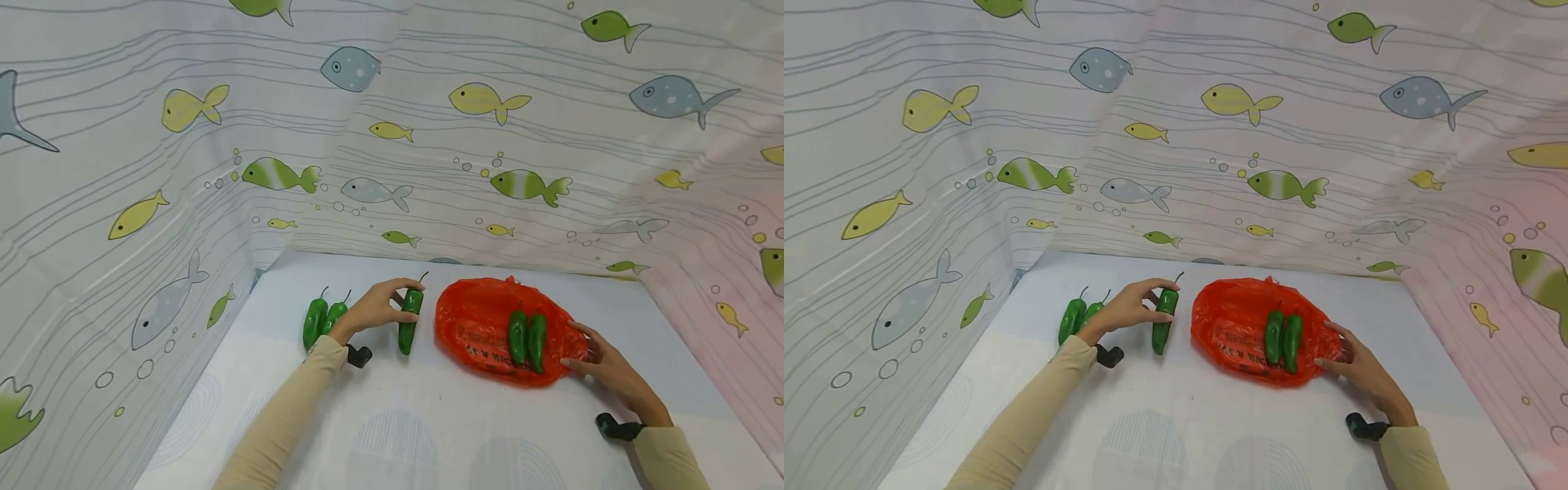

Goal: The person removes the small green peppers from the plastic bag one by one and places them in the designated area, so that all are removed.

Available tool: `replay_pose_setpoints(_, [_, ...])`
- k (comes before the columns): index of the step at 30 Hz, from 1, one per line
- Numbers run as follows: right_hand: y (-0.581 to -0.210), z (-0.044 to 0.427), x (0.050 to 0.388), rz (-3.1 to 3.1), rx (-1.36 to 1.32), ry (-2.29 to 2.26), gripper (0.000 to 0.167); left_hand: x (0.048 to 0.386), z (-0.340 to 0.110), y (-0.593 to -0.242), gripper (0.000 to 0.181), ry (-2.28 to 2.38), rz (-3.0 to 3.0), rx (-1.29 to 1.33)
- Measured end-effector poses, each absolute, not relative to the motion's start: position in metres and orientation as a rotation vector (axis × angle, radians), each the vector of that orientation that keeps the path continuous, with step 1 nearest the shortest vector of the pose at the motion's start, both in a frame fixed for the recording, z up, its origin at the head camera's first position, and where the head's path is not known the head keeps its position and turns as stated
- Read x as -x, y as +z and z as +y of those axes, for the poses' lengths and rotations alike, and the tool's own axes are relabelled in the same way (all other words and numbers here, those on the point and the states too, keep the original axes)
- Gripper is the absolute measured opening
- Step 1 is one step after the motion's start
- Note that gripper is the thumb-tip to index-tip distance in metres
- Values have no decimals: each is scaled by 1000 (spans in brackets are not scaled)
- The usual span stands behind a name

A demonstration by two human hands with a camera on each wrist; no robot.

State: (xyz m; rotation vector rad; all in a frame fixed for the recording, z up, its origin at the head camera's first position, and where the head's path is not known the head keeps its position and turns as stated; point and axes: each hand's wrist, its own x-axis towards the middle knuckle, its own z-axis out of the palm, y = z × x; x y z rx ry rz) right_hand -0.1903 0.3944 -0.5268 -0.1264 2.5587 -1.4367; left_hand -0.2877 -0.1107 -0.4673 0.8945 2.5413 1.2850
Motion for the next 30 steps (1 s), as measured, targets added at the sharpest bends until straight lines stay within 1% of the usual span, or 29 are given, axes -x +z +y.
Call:
replay_pose_setpoints(11, [-528, 395, 189, 2561, 130, -1437, 92, 286, -141, -471, 58, 1233, 2575, -855])
replay_pose_setpoints(18, [-528, 394, 190, 2544, 98, -1434, 93, 287, -161, -477, 61, 1220, 2591, -785])
replay_pose_setpoints(30, [-528, 394, 190, 2555, 115, -1434, 91, 289, -184, -483, 62, 1187, 2604, -726])
